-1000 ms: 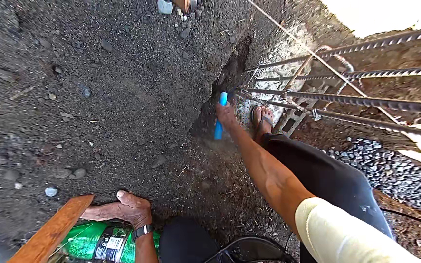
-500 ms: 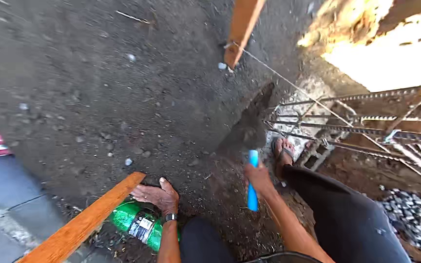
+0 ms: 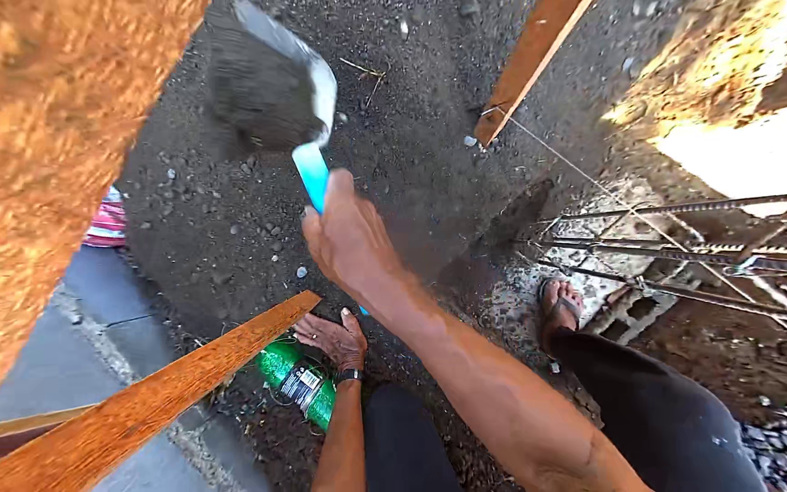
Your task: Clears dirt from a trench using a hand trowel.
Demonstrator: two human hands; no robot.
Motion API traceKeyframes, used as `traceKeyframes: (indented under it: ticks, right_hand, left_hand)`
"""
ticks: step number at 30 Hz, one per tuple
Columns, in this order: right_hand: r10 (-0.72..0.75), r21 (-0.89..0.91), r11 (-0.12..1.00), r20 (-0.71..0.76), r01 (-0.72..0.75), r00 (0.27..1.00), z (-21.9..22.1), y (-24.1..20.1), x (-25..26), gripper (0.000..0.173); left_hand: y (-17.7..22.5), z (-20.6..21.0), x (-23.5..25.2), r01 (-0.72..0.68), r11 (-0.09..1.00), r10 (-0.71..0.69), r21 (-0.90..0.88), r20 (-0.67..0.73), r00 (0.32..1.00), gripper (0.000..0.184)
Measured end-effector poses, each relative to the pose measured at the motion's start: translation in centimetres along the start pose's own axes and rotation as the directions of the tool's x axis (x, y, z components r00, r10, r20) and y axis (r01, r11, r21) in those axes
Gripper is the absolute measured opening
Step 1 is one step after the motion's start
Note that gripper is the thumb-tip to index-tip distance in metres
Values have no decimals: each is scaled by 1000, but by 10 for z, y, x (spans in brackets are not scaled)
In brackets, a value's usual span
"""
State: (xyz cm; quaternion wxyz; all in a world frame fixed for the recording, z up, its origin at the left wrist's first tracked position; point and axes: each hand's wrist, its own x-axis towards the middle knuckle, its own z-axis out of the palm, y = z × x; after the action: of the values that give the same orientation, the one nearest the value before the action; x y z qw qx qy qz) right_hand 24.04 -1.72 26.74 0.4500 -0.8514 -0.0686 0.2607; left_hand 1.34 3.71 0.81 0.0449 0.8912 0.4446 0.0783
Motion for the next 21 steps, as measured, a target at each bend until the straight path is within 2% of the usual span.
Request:
traceKeyframes:
  ticks: [2,4,8,10,12,15,18,21]
  right_hand:
    - [-43,-54,998,-28,41,999,-10,-3,3,38]
    - [-17,-73,997,-77,12,997,-25,26,0,41]
    - [82,-27,995,-254,-92,964,-42,147,-49,41]
    - [200,68,980,-272,-188,941,-44,208,-83,43]
    - [410,199,907,-211,-372,887,-43,266,-115,46]
    - [696,289,701,-76,-652,714,-38,340,-140,45]
    - [811,312,531,84,-788,579,-27,402,-136,44]
    - [836,338,457,150,-822,527,-17,433,-113,40]
  left_hand:
    - [3,-1,1,-2,1000,2,14,-24,1000,105]
    - [-1,8,-2,-10,1000,10,-7,-33,999,105]
    - [-8,16,-3,-23,1000,23,-10,-48,999,106]
    - [-7,11,1,-22,999,21,-41,-26,999,106]
    - [-6,-4,-1,-21,990,26,-138,39,999,103]
    - [2,-37,-9,28,932,18,-361,124,992,88]
    - [18,-72,-23,139,907,-71,-397,181,981,67]
    - [28,-87,-33,205,897,-141,-392,186,972,39]
